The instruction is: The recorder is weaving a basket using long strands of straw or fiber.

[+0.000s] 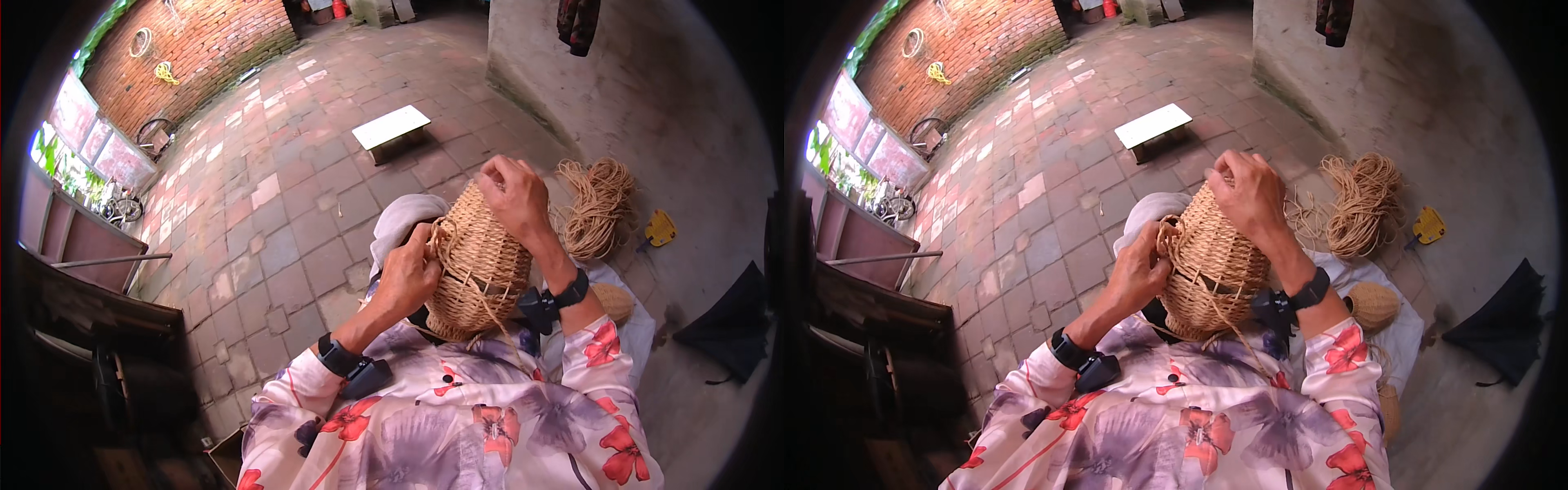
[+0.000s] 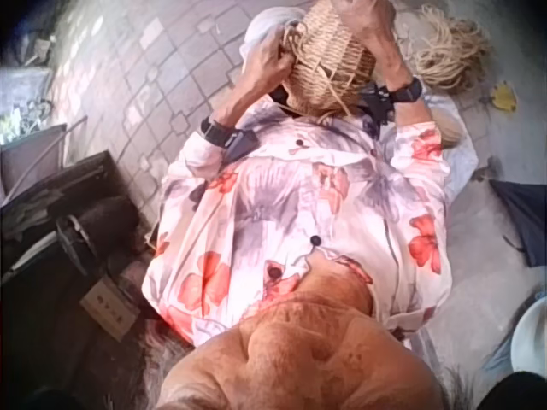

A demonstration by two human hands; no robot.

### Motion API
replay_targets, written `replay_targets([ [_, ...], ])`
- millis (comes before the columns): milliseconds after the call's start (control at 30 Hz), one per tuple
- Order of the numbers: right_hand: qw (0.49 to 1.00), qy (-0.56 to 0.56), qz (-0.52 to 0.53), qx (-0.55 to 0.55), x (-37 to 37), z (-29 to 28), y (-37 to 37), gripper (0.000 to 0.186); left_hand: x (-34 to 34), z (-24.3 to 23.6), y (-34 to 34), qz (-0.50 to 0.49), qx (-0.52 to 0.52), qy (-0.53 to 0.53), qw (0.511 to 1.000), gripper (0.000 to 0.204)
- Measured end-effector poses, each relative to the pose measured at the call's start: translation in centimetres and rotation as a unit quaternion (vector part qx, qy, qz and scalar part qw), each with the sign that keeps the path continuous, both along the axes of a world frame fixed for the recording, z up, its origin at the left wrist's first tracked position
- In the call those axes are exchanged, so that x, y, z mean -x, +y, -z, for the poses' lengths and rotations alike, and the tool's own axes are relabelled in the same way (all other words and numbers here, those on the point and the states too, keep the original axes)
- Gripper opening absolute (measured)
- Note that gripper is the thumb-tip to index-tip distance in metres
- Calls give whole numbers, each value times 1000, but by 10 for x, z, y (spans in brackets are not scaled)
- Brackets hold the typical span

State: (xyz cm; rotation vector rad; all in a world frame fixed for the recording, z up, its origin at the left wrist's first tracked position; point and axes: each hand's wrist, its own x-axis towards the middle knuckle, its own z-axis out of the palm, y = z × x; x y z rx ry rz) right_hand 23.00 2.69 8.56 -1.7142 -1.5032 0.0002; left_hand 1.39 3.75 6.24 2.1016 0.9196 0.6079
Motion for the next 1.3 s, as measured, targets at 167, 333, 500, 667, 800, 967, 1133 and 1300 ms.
replay_targets([
  [167, 999, -45, -4, -27, 5, 11, 8, 15, 25, 1, 18, 40, 410, -140, 900, 45],
  [333, 998, -63, -11, -24, 7, 14, 10, 15, 24, 3, 22, 9, 359, -150, 921, 33],
  [500, 997, -79, -9, -20, 3, 15, 5, 13, 62, 26, 47, -152, -194, 53, 968, 25],
  [667, 994, -99, -24, -40, 4, 20, 12, 12, 90, 65, 58, -156, -271, 137, 940, 15],
  [800, 996, -83, -13, -25, 0, 22, 8, 11, 76, 48, 53, -104, -157, 107, 976, 21],
  [967, 995, -90, -17, -37, 0, 19, 6, 10, 45, 18, 27, 52, -131, -33, 990, 24],
  [1133, 994, -96, -20, -46, 0, 20, 8, 10, 38, 27, 22, 79, -244, -42, 966, 16],
  [1300, 994, -90, -20, -52, -1, 21, 8, 10, 35, 32, 19, -5, -240, 19, 971, 9],
])
